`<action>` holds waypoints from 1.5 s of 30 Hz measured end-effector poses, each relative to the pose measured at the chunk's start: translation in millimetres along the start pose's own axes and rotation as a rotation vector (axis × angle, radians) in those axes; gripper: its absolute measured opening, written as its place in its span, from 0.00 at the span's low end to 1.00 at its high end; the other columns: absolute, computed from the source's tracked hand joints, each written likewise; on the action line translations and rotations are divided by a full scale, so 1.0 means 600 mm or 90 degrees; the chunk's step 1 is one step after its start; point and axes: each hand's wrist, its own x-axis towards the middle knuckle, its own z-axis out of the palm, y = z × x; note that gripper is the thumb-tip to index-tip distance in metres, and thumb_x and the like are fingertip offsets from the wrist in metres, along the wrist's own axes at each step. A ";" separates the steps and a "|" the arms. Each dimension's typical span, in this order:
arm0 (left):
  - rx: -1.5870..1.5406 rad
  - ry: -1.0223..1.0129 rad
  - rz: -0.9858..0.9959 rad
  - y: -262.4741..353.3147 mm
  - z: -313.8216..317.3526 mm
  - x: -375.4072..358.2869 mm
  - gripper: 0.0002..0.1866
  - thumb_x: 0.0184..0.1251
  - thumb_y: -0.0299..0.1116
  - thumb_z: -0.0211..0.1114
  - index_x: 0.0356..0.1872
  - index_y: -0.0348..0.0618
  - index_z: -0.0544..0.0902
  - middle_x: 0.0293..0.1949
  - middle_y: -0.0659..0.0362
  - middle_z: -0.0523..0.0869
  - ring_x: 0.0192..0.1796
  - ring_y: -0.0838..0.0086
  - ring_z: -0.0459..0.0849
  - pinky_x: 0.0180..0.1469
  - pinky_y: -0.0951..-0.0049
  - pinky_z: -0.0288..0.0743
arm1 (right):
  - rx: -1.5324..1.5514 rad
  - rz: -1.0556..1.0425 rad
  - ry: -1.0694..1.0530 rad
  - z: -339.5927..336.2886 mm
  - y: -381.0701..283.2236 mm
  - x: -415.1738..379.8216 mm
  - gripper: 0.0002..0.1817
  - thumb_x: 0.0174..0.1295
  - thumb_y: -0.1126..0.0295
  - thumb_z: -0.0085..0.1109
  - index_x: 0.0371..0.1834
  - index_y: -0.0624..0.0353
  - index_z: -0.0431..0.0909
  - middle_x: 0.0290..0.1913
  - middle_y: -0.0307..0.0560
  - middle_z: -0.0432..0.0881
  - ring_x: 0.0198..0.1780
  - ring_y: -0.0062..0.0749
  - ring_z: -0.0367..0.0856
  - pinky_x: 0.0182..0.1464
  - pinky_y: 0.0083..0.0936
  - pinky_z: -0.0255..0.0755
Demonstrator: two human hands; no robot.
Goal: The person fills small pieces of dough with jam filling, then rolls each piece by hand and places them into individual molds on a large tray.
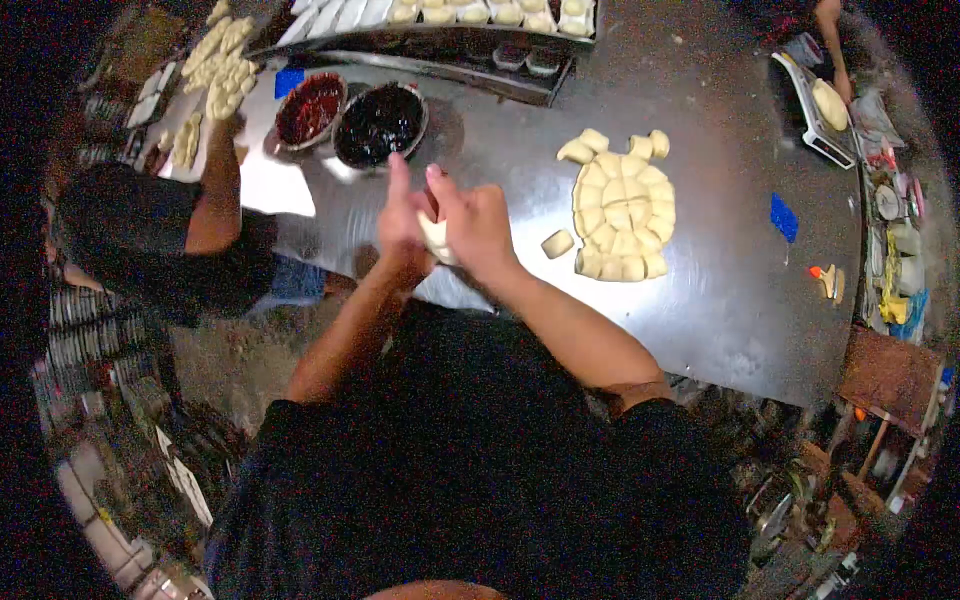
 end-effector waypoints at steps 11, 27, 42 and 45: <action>-0.340 0.076 -0.071 0.046 -0.176 0.220 0.44 0.73 0.65 0.39 0.71 0.31 0.55 0.72 0.40 0.60 0.72 0.43 0.64 0.72 0.42 0.57 | -0.730 -0.407 -0.354 0.218 0.092 0.365 0.15 0.54 0.68 0.62 0.46 0.53 0.87 0.35 0.56 0.86 0.39 0.54 0.85 0.41 0.39 0.79; -0.041 0.172 0.244 0.044 -0.146 0.233 0.37 0.72 0.57 0.52 0.65 0.31 0.61 0.60 0.48 0.71 0.51 0.61 0.75 0.54 0.54 0.69 | -0.126 -0.070 -0.123 0.126 0.035 0.322 0.10 0.56 0.73 0.59 0.35 0.57 0.90 0.33 0.45 0.89 0.33 0.27 0.84 0.38 0.28 0.77; -0.229 -0.065 0.135 -0.002 -0.197 0.149 0.47 0.75 0.63 0.42 0.75 0.41 0.29 0.62 0.32 0.72 0.59 0.43 0.78 0.64 0.45 0.70 | 0.056 -0.346 -0.050 0.173 0.000 0.270 0.14 0.56 0.73 0.57 0.43 0.58 0.88 0.34 0.53 0.88 0.34 0.28 0.87 0.40 0.26 0.77; -0.247 -0.020 0.121 0.005 -0.181 0.140 0.47 0.75 0.62 0.42 0.75 0.39 0.32 0.62 0.33 0.72 0.61 0.44 0.77 0.65 0.48 0.69 | -0.019 -0.384 -0.048 0.175 -0.006 0.296 0.13 0.57 0.78 0.58 0.43 0.62 0.88 0.36 0.46 0.89 0.35 0.23 0.84 0.39 0.20 0.76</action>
